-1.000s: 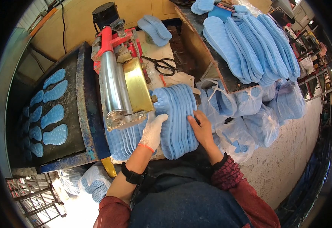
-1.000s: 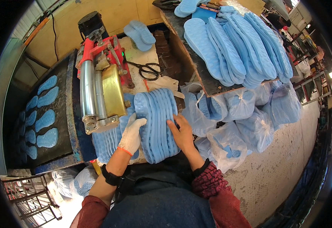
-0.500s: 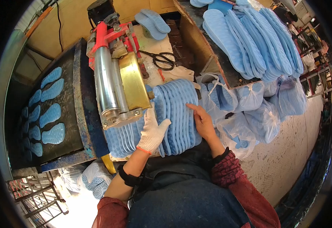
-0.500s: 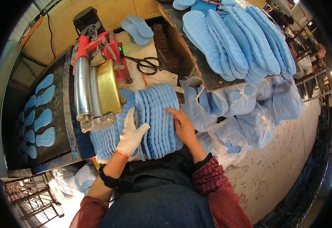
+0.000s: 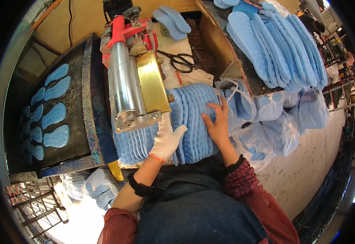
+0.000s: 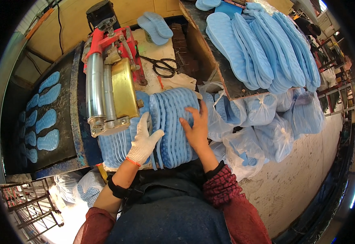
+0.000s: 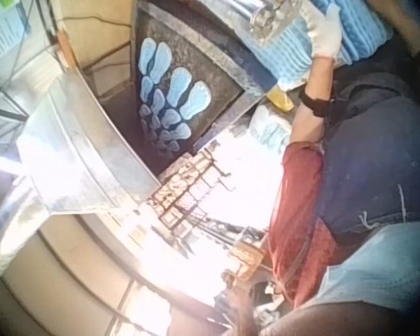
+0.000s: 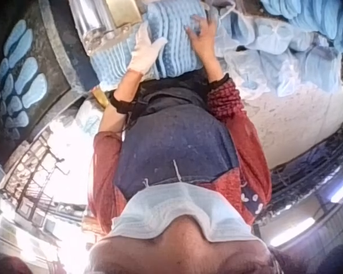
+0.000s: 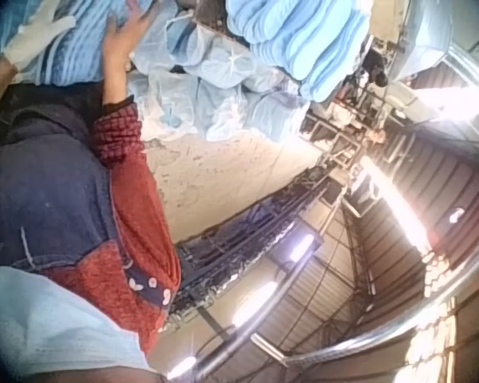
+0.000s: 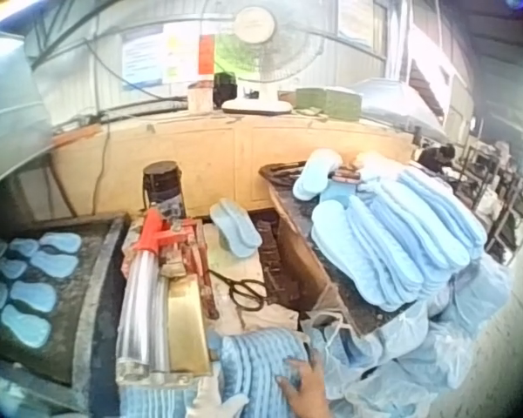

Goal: The recorder applies glue to shoe insoles using a roller machine and then organizes them into stacks.

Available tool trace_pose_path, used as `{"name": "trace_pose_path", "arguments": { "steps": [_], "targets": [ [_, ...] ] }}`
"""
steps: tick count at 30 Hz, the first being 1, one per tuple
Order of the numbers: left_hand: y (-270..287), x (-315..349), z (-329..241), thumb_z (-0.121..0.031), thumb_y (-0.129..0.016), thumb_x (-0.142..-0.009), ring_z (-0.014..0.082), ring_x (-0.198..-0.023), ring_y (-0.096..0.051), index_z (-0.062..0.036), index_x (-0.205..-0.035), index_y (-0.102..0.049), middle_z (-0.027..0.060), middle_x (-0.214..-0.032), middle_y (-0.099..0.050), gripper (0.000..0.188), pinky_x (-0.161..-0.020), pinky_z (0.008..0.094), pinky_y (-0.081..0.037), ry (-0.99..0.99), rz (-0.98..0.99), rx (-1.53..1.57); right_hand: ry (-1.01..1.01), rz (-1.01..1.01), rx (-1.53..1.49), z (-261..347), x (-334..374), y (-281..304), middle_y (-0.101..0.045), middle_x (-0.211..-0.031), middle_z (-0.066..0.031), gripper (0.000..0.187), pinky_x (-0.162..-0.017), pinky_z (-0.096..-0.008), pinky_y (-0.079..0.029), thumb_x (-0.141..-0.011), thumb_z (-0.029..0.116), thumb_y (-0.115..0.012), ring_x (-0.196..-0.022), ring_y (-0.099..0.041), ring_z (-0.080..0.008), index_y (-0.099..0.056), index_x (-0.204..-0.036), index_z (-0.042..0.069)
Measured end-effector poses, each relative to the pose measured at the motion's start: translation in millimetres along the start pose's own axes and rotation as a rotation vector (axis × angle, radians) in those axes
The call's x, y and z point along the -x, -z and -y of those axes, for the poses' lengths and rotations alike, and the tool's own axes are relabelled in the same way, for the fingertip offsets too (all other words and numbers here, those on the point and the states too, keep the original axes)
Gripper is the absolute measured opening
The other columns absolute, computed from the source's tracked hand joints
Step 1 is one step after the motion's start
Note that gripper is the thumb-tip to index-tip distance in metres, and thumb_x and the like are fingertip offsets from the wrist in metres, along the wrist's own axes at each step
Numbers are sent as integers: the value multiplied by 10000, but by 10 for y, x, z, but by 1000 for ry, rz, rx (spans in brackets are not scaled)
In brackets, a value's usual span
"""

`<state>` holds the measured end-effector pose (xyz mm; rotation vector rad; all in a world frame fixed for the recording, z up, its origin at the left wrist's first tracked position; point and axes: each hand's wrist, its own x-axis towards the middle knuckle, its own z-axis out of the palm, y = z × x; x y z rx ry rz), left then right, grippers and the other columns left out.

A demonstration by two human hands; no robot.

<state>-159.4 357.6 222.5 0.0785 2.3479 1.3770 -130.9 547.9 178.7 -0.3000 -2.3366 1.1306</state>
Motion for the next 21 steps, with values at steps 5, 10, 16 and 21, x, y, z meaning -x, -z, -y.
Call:
{"name": "trace_pose_path", "arguments": {
  "steps": [5, 10, 16, 21],
  "targets": [
    [-10, -55, 74, -234, -720, -827, 361, -1392, -343, -16, -1511, -222, 259, -1505, -294, 873, -1144, 409, -313, -40, -18, 9, 353, 180, 247, 14, -68, 37, -392, -1488, -172, 434, -1088, -519, -318, -785, -4, -657, -1357, -337, -480, -704, -1128, 258],
    [81, -51, 19, -266, -728, -817, 337, -1335, -435, -13, -1447, -375, 233, -1450, -413, 765, -1109, 394, -362, -8, 11, -4, 330, 251, 143, 16, -119, 13, -409, -1474, -175, 414, -1088, -511, -313, -772, -24, -626, -1352, -348, -474, -743, -1054, 255],
    [241, 53, 62, -271, -617, -869, 414, -1068, -601, -53, -1229, -568, 261, -1141, -622, 423, -908, 468, -488, -158, -41, -218, 278, 307, 168, 645, 9, 52, -633, -1022, -125, 207, -813, -406, -472, -825, 132, -674, -923, -572, -325, -709, -1021, 74],
    [262, 245, -297, -159, -568, -846, 400, -895, -632, -72, -1063, -581, 207, -925, -641, 234, -707, 498, -533, -249, -85, -418, -378, 564, -310, 701, 108, -17, -639, -804, -64, 341, -605, -304, -457, -962, 290, -609, -668, -564, -137, -619, -1112, -16]
  ]
}}
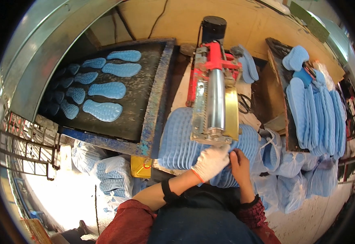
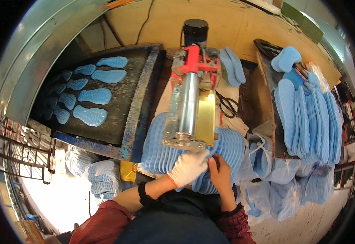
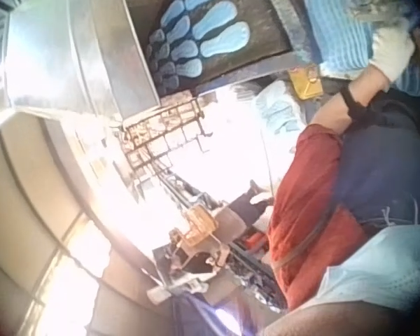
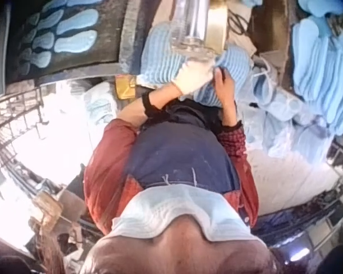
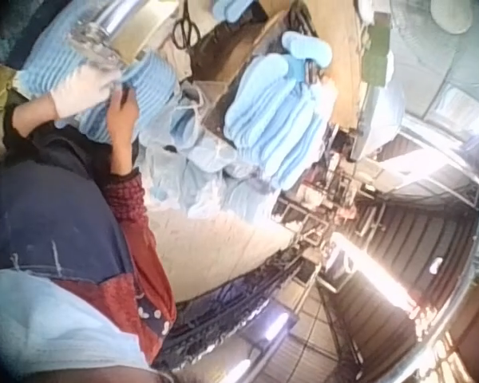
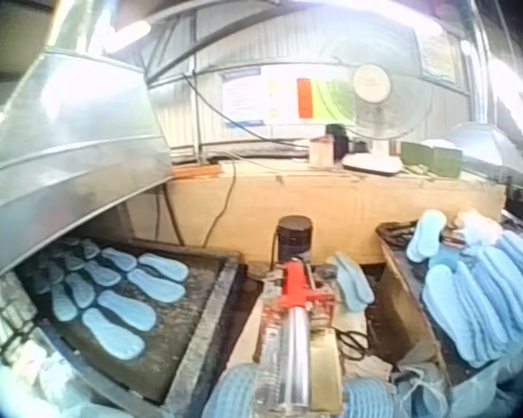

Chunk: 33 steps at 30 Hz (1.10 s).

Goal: The recorder applies glue to shoe insoles using a roller machine and then organizes them into stacks.

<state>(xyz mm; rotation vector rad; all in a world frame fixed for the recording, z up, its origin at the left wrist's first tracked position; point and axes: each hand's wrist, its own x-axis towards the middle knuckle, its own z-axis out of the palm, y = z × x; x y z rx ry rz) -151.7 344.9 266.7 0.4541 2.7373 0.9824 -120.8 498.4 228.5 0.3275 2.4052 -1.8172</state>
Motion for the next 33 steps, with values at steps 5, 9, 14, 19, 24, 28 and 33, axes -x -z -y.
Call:
{"name": "trace_pose_path", "arguments": {
  "steps": [5, 9, 14, 19, 24, 28, 33],
  "targets": [
    [72, 163, 24, -165, -625, -834, 352, -943, -631, -45, -1091, -587, 95, -1137, -573, 287, -795, 420, -537, -489, -93, 78, 21, -57, -116, 27, 38, 37, -655, -936, -69, 335, -723, -288, -470, -979, 239, -564, -828, -581, -126, -583, -1170, -36],
    [438, 400, 97, -222, -600, -912, 335, -1119, -580, -54, -1225, -579, 132, -1264, -561, 356, -925, 383, -494, -555, 79, 278, -54, -125, -167, -75, -73, 62, -656, -1066, -98, 319, -857, -300, -463, -963, 171, -542, -953, -585, -156, -574, -1204, -35],
    [915, 715, 596, -130, -591, -927, 289, -1002, -662, -25, -1301, -545, 157, -1228, -601, 391, -858, 352, -523, -326, 49, 266, 136, -237, -60, -269, -304, 10, -690, -1050, -181, 338, -835, -345, -492, -933, 173, -560, -951, -660, -229, -570, -1201, -33],
    [1406, 784, 723, -15, -538, -889, 260, -1048, -635, -80, -1528, -182, 214, -1475, -378, 735, -678, 258, -595, 115, -299, 813, 179, -280, 425, -215, -371, -182, -646, -743, -241, 331, -650, -479, -503, -869, 248, -616, -683, -641, -433, -589, -1078, -6],
    [1464, 479, 1019, 8, -547, -871, 199, -994, -595, -89, -1550, -152, 201, -1451, -395, 791, -724, 267, -514, -19, -648, 596, 136, -156, 422, 65, -403, 61, -648, -777, -233, 370, -665, -468, -494, -865, 330, -660, -740, -644, -405, -617, -968, -23],
    [1241, 466, 1550, -4, -595, -865, 135, -843, -570, -14, -1274, -580, 72, -1016, -628, 409, -766, 273, -472, 142, -669, 304, 226, -465, 323, -2, -1006, 502, -670, -849, -191, 300, -709, -426, -502, -872, 284, -668, -783, -652, -360, -652, -988, 8],
    [1225, 317, 1384, -32, -597, -855, 201, -800, -573, -10, -1176, -610, 82, -898, -578, 323, -758, 315, -473, 99, -605, 130, 360, -302, 631, -653, -1887, 989, -671, -1040, -131, 273, -824, -429, -498, -814, 169, -691, -975, -626, -322, -682, -1066, 65]
  ]
}}
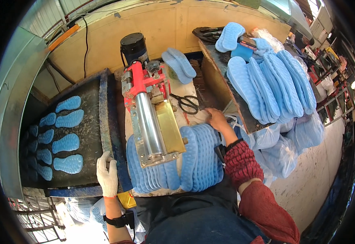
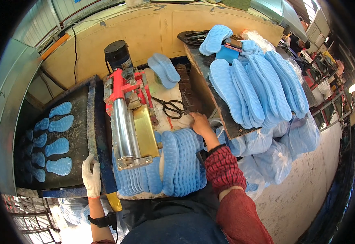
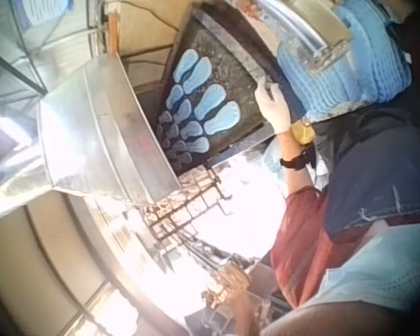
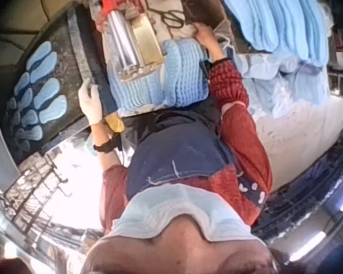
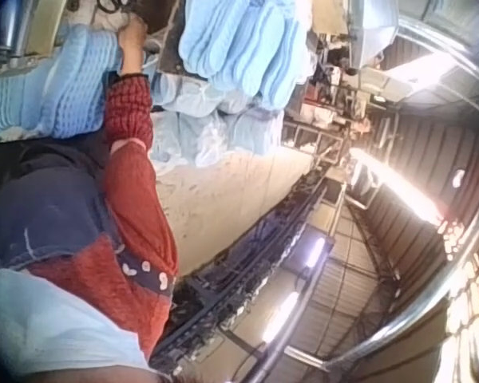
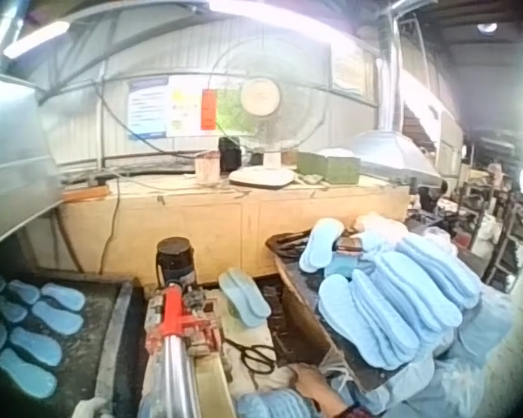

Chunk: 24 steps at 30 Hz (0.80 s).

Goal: The recorder applies glue to shoe insoles using a roller machine and then organizes them into stacks.

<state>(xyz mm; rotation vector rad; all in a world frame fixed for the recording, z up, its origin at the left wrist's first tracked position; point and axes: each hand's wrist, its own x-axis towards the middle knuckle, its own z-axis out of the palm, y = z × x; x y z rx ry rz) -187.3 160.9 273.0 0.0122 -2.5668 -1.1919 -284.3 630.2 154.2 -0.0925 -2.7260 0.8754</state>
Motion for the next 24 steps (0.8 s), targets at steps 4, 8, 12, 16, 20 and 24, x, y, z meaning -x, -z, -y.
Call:
{"name": "trace_pose_path", "arguments": {
  "steps": [4, 8, 12, 16, 20, 24],
  "targets": [
    [42, 14, 57, -31, -593, -856, 205, -810, -573, -11, -1170, -613, 85, -902, -579, 315, -760, 319, -473, 7, -14, -43, 4, 294, 168, 136, -202, 66, -651, -1041, -116, 205, -862, -458, -482, -792, 132, -662, -1050, -580, -340, -695, -987, 79],
    [59, 14, 6, -26, -594, -854, 204, -817, -573, -13, -1158, -617, 85, -905, -578, 305, -767, 316, -470, 10, -16, -70, -5, 90, 158, 241, -101, 170, -650, -988, -124, 132, -829, -458, -484, -807, 142, -602, -963, -589, -371, -672, -890, 68],
    [19, -8, -70, -21, -598, -847, 209, -818, -571, -14, -1150, -619, 87, -907, -575, 304, -774, 317, -468, 31, -1, -46, -293, -51, -548, 16, -98, 198, -654, -905, -81, 145, -761, -393, -493, -856, 150, -532, -839, -620, -275, -624, -847, 37],
    [57, 27, 65, -21, -598, -846, 217, -818, -570, -13, -1147, -619, 91, -907, -574, 302, -776, 321, -468, -1, -33, -60, -421, 85, -1322, 392, -153, 287, -644, -934, -51, 184, -751, -303, -506, -906, 99, -488, -845, -625, -156, -610, -1025, 28],
    [45, 24, 25, -25, -593, -850, 222, -824, -570, -12, -1145, -619, 96, -909, -575, 296, -781, 321, -468, 12, -17, -29, -366, 209, -1636, 469, -212, 375, -656, -1056, -97, 313, -804, -319, -531, -930, 75, -460, -909, -644, -192, -533, -1229, 18],
    [18, 5, -7, -18, -588, -852, 200, -812, -569, -6, -1146, -615, 90, -909, -579, 296, -777, 305, -466, -16, -15, -49, -219, 404, -2004, 397, -206, 439, -645, -1184, -160, 433, -824, -364, -551, -949, 96, -474, -975, -649, -239, -449, -1375, 21]
  ]
}}
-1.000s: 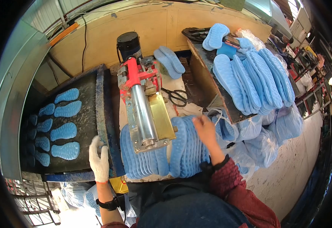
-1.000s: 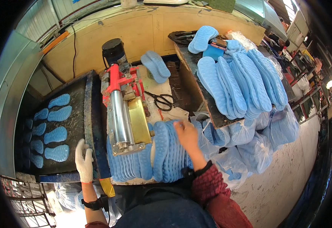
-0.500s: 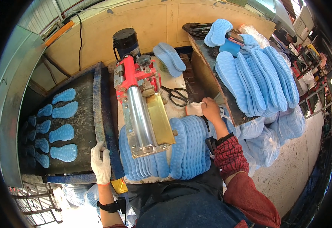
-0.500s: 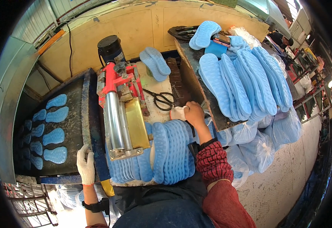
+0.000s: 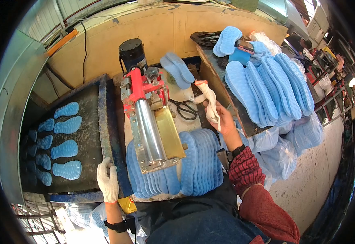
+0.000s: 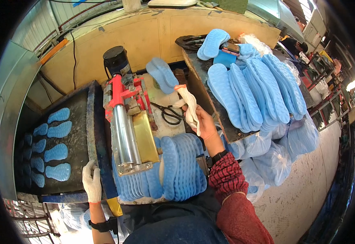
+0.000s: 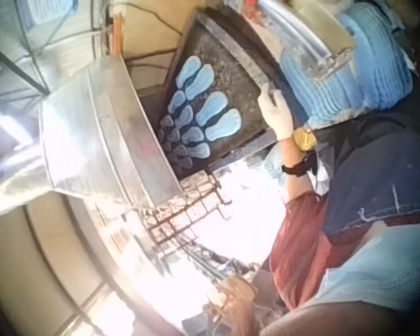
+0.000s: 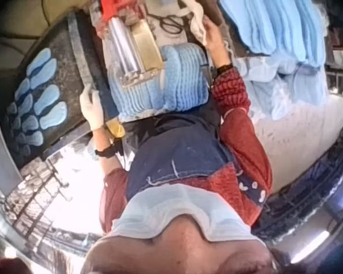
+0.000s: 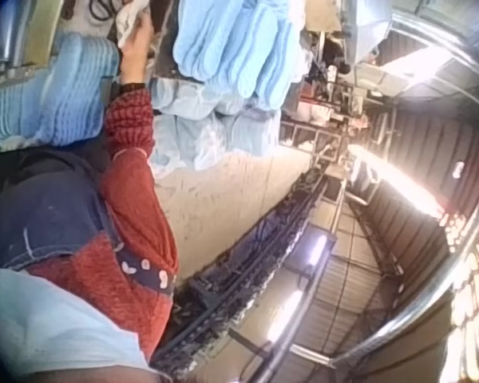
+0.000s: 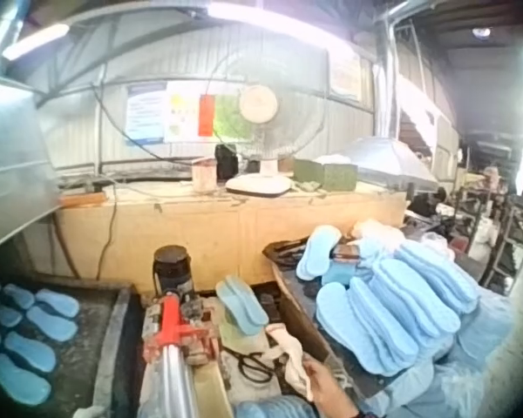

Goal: The recorder applies glue to shoe insoles using a roller machine and then organizes them into stacks.

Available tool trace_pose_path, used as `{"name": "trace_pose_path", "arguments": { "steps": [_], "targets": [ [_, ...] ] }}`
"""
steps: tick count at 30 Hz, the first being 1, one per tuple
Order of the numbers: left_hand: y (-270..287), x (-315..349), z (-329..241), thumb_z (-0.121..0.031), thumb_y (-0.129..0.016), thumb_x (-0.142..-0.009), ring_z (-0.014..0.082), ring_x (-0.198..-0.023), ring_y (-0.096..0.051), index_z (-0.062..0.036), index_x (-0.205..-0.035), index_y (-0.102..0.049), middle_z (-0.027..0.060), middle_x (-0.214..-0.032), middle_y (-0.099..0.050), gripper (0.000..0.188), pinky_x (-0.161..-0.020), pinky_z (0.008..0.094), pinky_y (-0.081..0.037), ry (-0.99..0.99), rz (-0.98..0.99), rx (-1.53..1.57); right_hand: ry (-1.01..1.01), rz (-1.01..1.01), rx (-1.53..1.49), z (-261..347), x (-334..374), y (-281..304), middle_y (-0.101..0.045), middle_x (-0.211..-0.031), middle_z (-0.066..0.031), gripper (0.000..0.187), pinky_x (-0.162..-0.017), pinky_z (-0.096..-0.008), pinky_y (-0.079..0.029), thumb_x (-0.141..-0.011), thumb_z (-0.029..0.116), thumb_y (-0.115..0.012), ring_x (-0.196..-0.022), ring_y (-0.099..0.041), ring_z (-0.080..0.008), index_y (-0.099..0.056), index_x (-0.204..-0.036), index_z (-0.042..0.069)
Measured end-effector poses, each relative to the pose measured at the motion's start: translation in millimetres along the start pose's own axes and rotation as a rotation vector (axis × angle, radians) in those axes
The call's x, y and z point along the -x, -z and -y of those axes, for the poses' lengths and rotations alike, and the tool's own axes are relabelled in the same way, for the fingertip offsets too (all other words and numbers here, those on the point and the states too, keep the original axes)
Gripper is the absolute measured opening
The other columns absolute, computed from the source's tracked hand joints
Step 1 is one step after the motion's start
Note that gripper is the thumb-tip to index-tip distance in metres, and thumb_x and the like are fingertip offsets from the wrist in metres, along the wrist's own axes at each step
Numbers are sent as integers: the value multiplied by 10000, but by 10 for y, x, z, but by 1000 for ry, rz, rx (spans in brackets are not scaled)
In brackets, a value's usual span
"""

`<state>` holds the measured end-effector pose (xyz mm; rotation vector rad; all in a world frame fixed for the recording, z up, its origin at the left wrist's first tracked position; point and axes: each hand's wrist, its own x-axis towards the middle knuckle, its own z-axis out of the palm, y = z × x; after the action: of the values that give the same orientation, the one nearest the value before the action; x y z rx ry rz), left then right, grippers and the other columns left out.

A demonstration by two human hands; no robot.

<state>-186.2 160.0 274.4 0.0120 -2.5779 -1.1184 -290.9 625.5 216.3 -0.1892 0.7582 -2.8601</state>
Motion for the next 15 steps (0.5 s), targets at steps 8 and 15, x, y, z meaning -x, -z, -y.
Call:
{"name": "trace_pose_path", "arguments": {
  "steps": [8, 15],
  "targets": [
    [-8, 22, 104, -13, -575, -857, 187, -800, -567, 0, -1157, -612, 83, -923, -583, 302, -780, 301, -468, 16, -21, 24, -33, 107, -425, -212, 124, -333, -580, -1291, -232, 411, -885, -401, -572, -996, 197, -496, -1093, -630, -358, -473, -1350, -10],
    [-2, 11, 60, -30, -579, -859, 190, -808, -572, 1, -1155, -613, 87, -923, -584, 299, -785, 304, -468, 27, -3, 8, -80, 104, -264, -154, 185, -388, -558, -1324, -225, 388, -924, -404, -558, -985, 170, -517, -1156, -603, -333, -494, -1315, -32]
  ]
}}
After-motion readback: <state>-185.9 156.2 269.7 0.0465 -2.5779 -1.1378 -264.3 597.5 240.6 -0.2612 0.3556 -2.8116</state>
